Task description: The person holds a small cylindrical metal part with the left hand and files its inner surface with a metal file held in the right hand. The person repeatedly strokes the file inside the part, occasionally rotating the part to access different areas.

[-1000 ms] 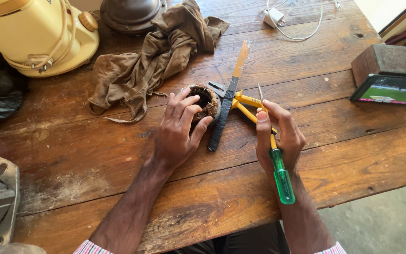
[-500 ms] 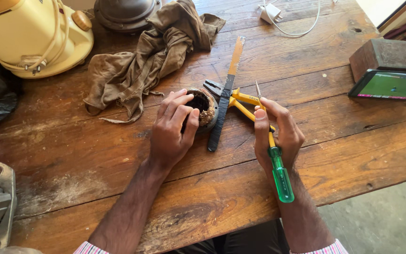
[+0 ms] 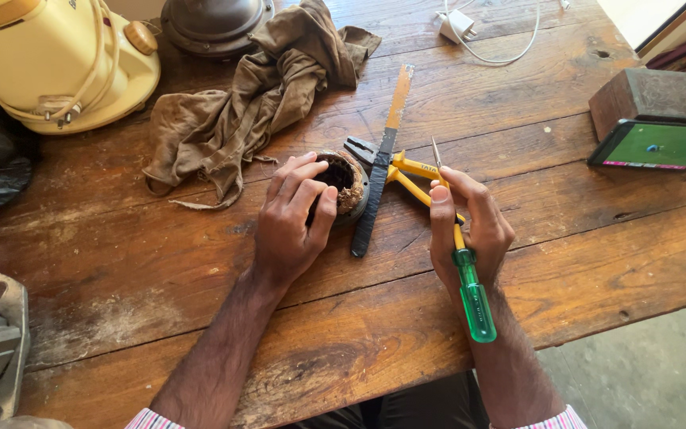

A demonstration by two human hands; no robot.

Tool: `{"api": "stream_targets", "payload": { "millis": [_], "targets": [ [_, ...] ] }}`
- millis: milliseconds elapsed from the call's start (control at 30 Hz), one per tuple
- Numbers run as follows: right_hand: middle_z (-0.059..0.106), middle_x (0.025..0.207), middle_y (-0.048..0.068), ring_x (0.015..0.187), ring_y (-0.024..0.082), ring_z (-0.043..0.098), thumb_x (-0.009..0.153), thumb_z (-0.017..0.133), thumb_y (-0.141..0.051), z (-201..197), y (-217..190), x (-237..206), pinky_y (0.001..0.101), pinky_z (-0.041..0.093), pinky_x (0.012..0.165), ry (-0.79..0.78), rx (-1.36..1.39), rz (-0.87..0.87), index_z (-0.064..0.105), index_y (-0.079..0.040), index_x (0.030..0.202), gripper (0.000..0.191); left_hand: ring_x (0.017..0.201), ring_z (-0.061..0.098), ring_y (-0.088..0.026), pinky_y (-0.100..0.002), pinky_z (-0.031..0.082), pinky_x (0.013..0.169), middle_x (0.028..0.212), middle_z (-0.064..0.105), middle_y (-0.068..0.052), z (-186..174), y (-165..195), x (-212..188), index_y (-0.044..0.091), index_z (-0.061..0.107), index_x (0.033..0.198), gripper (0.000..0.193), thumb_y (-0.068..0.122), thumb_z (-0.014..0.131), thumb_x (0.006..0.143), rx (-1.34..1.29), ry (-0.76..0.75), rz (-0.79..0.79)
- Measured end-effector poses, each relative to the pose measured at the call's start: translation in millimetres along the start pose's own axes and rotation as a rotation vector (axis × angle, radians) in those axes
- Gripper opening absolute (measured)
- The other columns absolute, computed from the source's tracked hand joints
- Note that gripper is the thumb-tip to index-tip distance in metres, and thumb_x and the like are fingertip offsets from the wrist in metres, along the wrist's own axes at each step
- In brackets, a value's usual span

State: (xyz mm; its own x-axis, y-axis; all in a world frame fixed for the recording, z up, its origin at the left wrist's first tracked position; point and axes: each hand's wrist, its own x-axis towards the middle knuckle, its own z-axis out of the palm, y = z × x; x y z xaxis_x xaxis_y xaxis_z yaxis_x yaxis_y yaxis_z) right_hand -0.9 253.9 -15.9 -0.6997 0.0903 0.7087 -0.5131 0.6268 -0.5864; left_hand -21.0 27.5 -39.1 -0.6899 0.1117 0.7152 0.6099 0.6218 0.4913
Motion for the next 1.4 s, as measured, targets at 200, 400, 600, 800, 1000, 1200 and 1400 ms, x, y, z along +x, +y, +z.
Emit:
{"api": "stream_targets", "payload": {
  "millis": [200,400,600,800,1000,1200,1400],
  "targets": [
    [0.076,0.11,0.018,0.103,0.024,0.078,0.107,0.064,-0.01,-0.6,0.1,-0.1,0.0352,0.063,0.09,0.003,-0.005,-0.002,0.067,0.002,0.123,0.02,0.131,0.06,-0.037,-0.053,0.046,0.118,0.123,0.069,-0.019,-1.6,1.7,0.8,0.001,0.067,0.095,0.011,0.012,0.065,0.094,-0.004,-0.022,0.008],
    [0.076,0.111,0.019,0.104,0.025,0.078,0.108,0.064,-0.01,-0.5,-1.0,0.2,0.0358,0.063,0.091,0.004,-0.007,-0.002,0.067,0.002,0.123,0.019,0.131,0.059,-0.035,-0.055,0.04,0.122,0.123,0.069,-0.018,-5.5,4.6,2.3,0.002,0.068,0.1,0.014,0.015,0.066,0.095,0.005,-0.036,0.067],
    [0.076,0.11,0.018,0.104,0.025,0.078,0.107,0.065,-0.011,-0.5,-0.6,0.1,0.0357,0.063,0.091,0.005,-0.016,-0.005,0.067,0.001,0.123,0.02,0.13,0.061,-0.032,-0.054,0.041,0.123,0.12,0.071,-0.016,-4.7,5.3,2.8,0.001,0.067,0.106,0.013,0.013,0.062,0.104,-0.049,-0.055,0.089],
    [0.076,0.11,0.018,0.104,0.025,0.078,0.108,0.064,-0.011,-0.5,0.0,-0.3,0.0358,0.063,0.091,0.005,-0.023,-0.014,0.067,0.001,0.123,0.02,0.116,0.065,-0.03,-0.052,0.043,0.121,0.098,0.069,-0.012,-5.2,4.3,2.8,0.002,0.067,0.098,0.014,0.014,0.063,0.104,-0.128,-0.068,0.055],
    [0.076,0.11,0.018,0.104,0.025,0.078,0.108,0.065,-0.011,-0.6,-0.3,0.1,0.0355,0.063,0.091,0.002,-0.014,-0.019,0.067,0.001,0.123,0.02,0.103,0.065,-0.026,-0.05,0.044,0.12,0.088,0.067,-0.011,-5.9,-2.6,6.9,0.004,0.067,0.092,0.018,0.017,0.063,0.104,-0.195,-0.118,0.031],
    [0.076,0.109,0.018,0.103,0.025,0.078,0.107,0.065,-0.01,-0.7,-0.6,-0.4,0.036,0.063,0.09,0.006,-0.017,-0.012,0.067,0.002,0.122,0.019,0.105,0.065,-0.027,-0.05,0.043,0.12,0.09,0.068,-0.012,-4.7,-2.5,7.2,0.005,0.067,0.092,0.019,0.017,0.061,0.105,-0.204,-0.117,0.026],
    [0.076,0.11,0.019,0.103,0.025,0.078,0.107,0.065,-0.01,0.5,-1.0,-0.1,0.0354,0.063,0.09,0.006,-0.013,-0.014,0.067,0.002,0.122,0.019,0.112,0.065,-0.029,-0.051,0.043,0.121,0.094,0.068,-0.014,-6.8,1.2,5.1,0.003,0.066,0.097,0.012,0.013,0.061,0.102,-0.184,-0.092,0.029]
  ]
}}
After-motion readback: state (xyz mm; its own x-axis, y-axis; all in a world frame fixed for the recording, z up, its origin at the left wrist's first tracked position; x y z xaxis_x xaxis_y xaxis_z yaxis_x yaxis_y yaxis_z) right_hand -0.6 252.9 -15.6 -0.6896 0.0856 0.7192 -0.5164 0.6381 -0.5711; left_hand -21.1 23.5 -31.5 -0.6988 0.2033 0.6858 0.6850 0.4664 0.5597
